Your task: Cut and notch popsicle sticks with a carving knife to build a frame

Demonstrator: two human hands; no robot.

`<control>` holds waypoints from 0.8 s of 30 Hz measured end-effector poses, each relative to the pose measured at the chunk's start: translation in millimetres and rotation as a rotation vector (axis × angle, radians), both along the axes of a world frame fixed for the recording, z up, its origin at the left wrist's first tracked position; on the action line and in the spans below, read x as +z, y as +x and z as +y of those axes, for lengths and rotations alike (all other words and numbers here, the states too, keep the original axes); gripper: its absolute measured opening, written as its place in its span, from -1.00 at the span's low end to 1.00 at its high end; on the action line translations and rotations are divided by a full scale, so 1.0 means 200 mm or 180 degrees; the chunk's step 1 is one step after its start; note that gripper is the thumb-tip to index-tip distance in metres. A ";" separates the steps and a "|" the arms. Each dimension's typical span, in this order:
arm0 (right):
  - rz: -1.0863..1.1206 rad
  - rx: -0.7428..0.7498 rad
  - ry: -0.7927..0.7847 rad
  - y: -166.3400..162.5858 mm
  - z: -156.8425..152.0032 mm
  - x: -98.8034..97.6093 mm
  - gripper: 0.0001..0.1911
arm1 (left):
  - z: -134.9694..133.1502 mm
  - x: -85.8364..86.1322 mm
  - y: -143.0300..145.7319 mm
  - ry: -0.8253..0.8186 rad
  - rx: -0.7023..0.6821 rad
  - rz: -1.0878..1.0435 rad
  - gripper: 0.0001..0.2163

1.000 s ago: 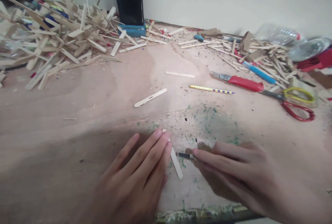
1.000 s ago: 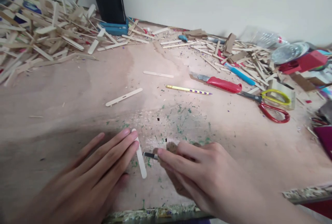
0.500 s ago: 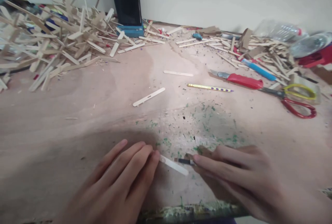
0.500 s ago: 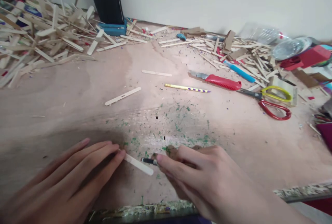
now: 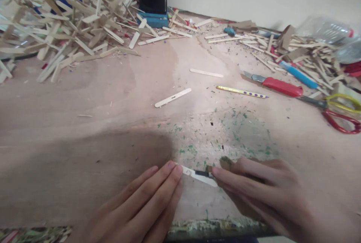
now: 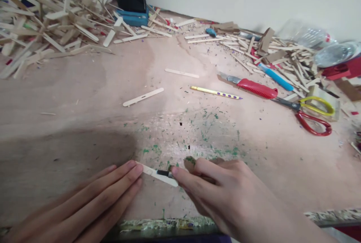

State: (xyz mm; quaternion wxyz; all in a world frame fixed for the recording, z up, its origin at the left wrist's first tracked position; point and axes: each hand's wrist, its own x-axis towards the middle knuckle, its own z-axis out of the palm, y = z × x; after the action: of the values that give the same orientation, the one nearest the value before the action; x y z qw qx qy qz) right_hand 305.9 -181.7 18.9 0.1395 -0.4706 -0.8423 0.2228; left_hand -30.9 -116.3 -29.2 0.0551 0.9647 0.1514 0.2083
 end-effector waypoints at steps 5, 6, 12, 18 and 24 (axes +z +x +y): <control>-0.0058 0.0052 0.0107 -0.03 0.01 0.00 -0.61 | -0.03 0.05 0.01 -0.0460 0.0275 0.0109 -0.65; -0.0044 0.0054 0.0127 -0.03 0.01 0.01 -0.62 | -0.03 0.06 0.01 -0.0590 0.0272 0.0138 -0.64; -0.0162 0.0151 0.0181 -0.04 0.04 0.01 -0.63 | -0.03 0.06 -0.01 -0.0784 0.0243 0.0164 -0.59; -0.0237 0.0170 0.0263 -0.05 0.04 0.01 -0.63 | -0.05 0.03 0.01 -0.0674 0.0233 0.0041 -0.64; -0.0162 0.0118 0.0294 -0.06 0.02 0.00 -0.64 | -0.04 0.04 0.01 -0.0544 0.0138 0.0045 -0.63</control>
State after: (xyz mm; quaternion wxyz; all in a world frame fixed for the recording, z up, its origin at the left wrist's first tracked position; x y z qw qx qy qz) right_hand 294.2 -177.4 18.0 0.1355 -0.4535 -0.8635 0.1742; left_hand -29.5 -124.3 -21.3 0.1316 0.9545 0.1897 0.1889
